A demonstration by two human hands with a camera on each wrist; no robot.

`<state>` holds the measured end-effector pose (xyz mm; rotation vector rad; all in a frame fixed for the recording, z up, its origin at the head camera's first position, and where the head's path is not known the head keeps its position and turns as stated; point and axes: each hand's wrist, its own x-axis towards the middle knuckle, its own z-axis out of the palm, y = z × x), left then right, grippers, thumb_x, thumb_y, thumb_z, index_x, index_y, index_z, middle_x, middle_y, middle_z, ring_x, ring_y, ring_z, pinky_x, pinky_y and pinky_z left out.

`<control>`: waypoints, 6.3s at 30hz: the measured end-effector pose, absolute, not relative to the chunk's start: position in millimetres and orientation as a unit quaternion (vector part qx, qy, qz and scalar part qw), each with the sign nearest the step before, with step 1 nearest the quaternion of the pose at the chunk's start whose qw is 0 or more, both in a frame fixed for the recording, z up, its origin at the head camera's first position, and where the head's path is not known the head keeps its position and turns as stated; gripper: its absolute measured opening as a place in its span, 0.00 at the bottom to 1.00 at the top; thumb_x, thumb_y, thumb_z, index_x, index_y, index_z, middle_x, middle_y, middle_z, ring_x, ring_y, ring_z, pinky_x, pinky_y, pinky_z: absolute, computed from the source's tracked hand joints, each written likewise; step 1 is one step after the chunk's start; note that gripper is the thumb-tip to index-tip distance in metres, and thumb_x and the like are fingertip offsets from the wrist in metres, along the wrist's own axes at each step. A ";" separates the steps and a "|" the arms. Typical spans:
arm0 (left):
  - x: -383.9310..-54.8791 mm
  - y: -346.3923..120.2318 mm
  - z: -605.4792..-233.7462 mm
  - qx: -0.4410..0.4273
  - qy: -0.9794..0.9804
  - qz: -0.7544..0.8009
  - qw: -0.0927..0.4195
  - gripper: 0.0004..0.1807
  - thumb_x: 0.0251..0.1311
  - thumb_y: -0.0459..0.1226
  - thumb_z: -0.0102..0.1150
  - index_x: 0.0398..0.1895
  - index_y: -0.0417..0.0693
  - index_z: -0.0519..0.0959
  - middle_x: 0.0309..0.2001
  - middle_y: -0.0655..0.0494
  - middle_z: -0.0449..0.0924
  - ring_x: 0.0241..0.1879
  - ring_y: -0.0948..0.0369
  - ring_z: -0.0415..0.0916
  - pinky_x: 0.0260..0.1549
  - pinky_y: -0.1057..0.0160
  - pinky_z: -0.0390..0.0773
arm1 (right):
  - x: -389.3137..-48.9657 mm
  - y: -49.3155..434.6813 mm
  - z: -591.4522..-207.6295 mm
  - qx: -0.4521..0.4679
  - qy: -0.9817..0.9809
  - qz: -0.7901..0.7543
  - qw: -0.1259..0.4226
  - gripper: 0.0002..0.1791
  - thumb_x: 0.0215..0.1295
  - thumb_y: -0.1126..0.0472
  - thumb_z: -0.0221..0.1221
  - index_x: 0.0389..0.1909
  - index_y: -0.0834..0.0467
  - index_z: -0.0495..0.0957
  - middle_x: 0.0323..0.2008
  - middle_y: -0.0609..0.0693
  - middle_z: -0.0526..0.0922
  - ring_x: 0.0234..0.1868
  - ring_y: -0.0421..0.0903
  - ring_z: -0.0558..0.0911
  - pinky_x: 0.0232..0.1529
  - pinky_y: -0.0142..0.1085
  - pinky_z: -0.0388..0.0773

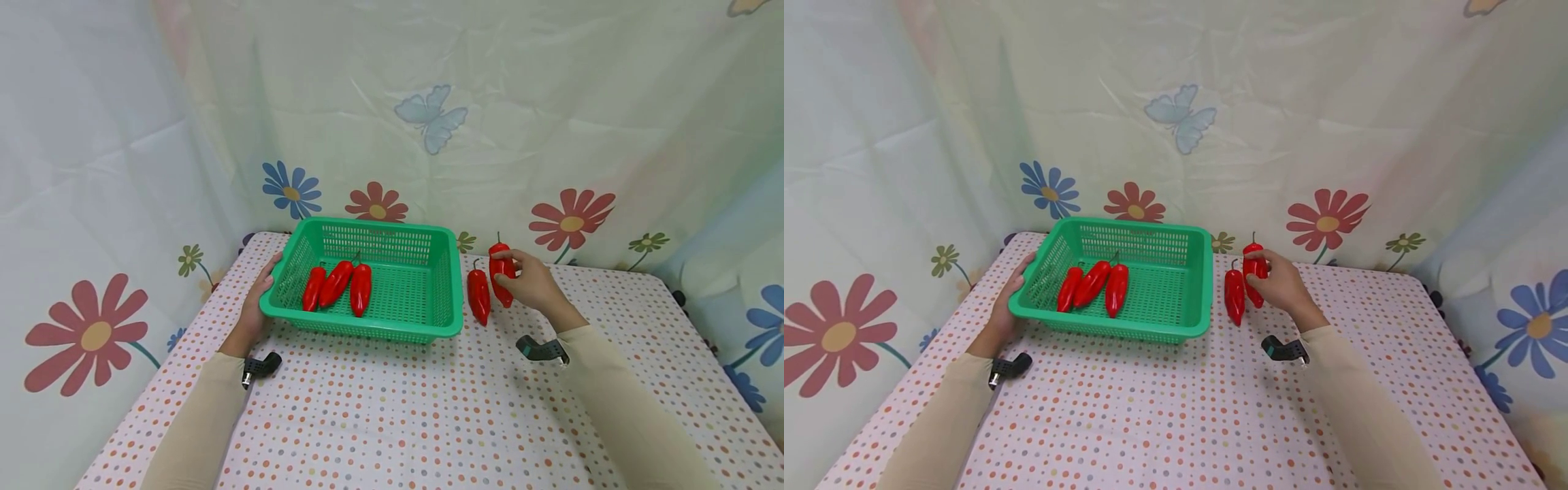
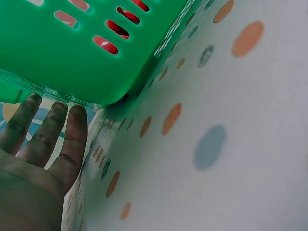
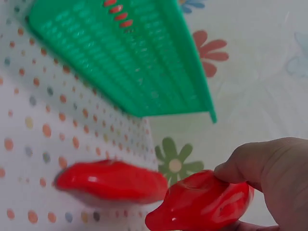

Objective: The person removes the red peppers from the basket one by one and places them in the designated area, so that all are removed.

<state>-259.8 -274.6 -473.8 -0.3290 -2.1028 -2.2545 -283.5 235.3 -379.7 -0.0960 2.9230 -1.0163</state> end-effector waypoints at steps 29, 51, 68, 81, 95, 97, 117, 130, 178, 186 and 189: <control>-261.6 -275.9 -476.4 -0.105 -0.687 -0.718 0.027 0.31 0.73 0.48 0.29 0.79 0.64 0.48 0.80 0.57 0.41 0.77 0.49 0.41 0.71 0.37 0.47 | -300.5 259.4 -428.4 0.033 0.956 -0.258 0.137 0.34 0.66 0.57 0.59 0.71 0.63 0.62 0.60 0.72 0.67 0.53 0.64 0.71 0.39 0.43 0.84; -260.1 -274.0 -475.2 -0.109 -0.685 -0.720 0.031 0.31 0.74 0.48 0.29 0.79 0.65 0.48 0.80 0.57 0.40 0.77 0.49 0.41 0.71 0.38 0.46 | -287.5 240.5 -385.4 -0.032 0.968 -0.222 0.111 0.34 0.69 0.51 0.55 0.73 0.59 0.61 0.67 0.73 0.64 0.59 0.67 0.70 0.50 0.59 0.77; -258.0 -274.8 -473.7 -0.109 -0.685 -0.719 0.033 0.31 0.74 0.48 0.28 0.79 0.62 0.47 0.80 0.57 0.40 0.77 0.47 0.40 0.71 0.37 0.46 | -289.2 166.9 -329.3 -0.111 0.932 -0.344 0.035 0.28 0.72 0.49 0.54 0.70 0.53 0.69 0.63 0.62 0.74 0.56 0.62 0.79 0.44 0.47 0.84; -260.5 -270.2 -473.8 -0.112 -0.682 -0.722 0.033 0.31 0.74 0.47 0.28 0.79 0.60 0.47 0.80 0.56 0.40 0.77 0.48 0.39 0.71 0.37 0.45 | -334.1 104.5 -330.3 -0.133 0.843 -0.502 0.144 0.27 0.73 0.50 0.54 0.70 0.50 0.68 0.67 0.58 0.71 0.62 0.60 0.75 0.56 0.55 0.76; -261.4 -274.7 -474.7 -0.111 -0.681 -0.723 0.031 0.30 0.74 0.47 0.28 0.79 0.63 0.48 0.80 0.57 0.41 0.77 0.49 0.41 0.71 0.38 0.46 | -355.3 31.5 -355.4 -0.123 0.759 -0.614 0.180 0.25 0.70 0.58 0.58 0.67 0.51 0.72 0.65 0.57 0.73 0.64 0.63 0.72 0.58 0.55 0.76; -261.0 -274.3 -475.1 -0.112 -0.683 -0.722 0.028 0.31 0.74 0.47 0.27 0.79 0.62 0.47 0.80 0.56 0.41 0.77 0.49 0.41 0.71 0.38 0.47 | -354.8 23.8 -361.5 -0.120 0.752 -0.622 0.185 0.24 0.71 0.59 0.57 0.67 0.51 0.72 0.64 0.57 0.74 0.65 0.63 0.72 0.57 0.54 0.76; -255.5 -283.1 -470.6 -0.108 -0.677 -0.728 0.020 0.31 0.74 0.49 0.29 0.79 0.64 0.47 0.80 0.55 0.41 0.76 0.49 0.43 0.71 0.38 0.48 | -359.6 -2.0 -396.3 -0.219 0.784 -0.512 0.274 0.21 0.70 0.60 0.58 0.62 0.51 0.77 0.53 0.56 0.81 0.46 0.51 0.79 0.41 0.41 0.80; -255.5 -286.3 -471.0 -0.114 -0.683 -0.721 0.025 0.31 0.74 0.49 0.28 0.79 0.64 0.46 0.80 0.54 0.40 0.77 0.46 0.41 0.70 0.36 0.48 | -354.7 -9.7 -403.9 -0.261 0.837 -0.403 0.263 0.20 0.67 0.58 0.62 0.59 0.52 0.79 0.43 0.54 0.84 0.35 0.47 0.76 0.39 0.42 0.79; -257.0 -287.2 -472.5 -0.106 -0.686 -0.719 0.034 0.30 0.74 0.48 0.29 0.79 0.64 0.49 0.80 0.57 0.41 0.77 0.49 0.41 0.72 0.38 0.48 | -341.3 -13.7 -399.9 -0.240 0.886 -0.269 0.292 0.20 0.64 0.59 0.64 0.58 0.49 0.77 0.53 0.53 0.74 0.48 0.52 0.74 0.48 0.50 0.81; -256.4 -285.9 -471.6 -0.104 -0.685 -0.721 0.033 0.31 0.74 0.47 0.28 0.80 0.58 0.46 0.80 0.56 0.40 0.77 0.48 0.41 0.72 0.38 0.47 | -340.6 -15.2 -399.7 -0.244 0.884 -0.261 0.302 0.21 0.65 0.58 0.63 0.58 0.50 0.75 0.54 0.54 0.74 0.50 0.53 0.76 0.43 0.45 0.84; -255.8 -285.2 -470.7 -0.103 -0.686 -0.719 0.033 0.31 0.74 0.47 0.27 0.80 0.59 0.46 0.80 0.56 0.40 0.77 0.48 0.41 0.71 0.38 0.48 | -340.2 -16.0 -398.7 -0.244 0.883 -0.259 0.306 0.20 0.66 0.59 0.63 0.58 0.51 0.74 0.53 0.55 0.74 0.49 0.52 0.76 0.41 0.43 0.84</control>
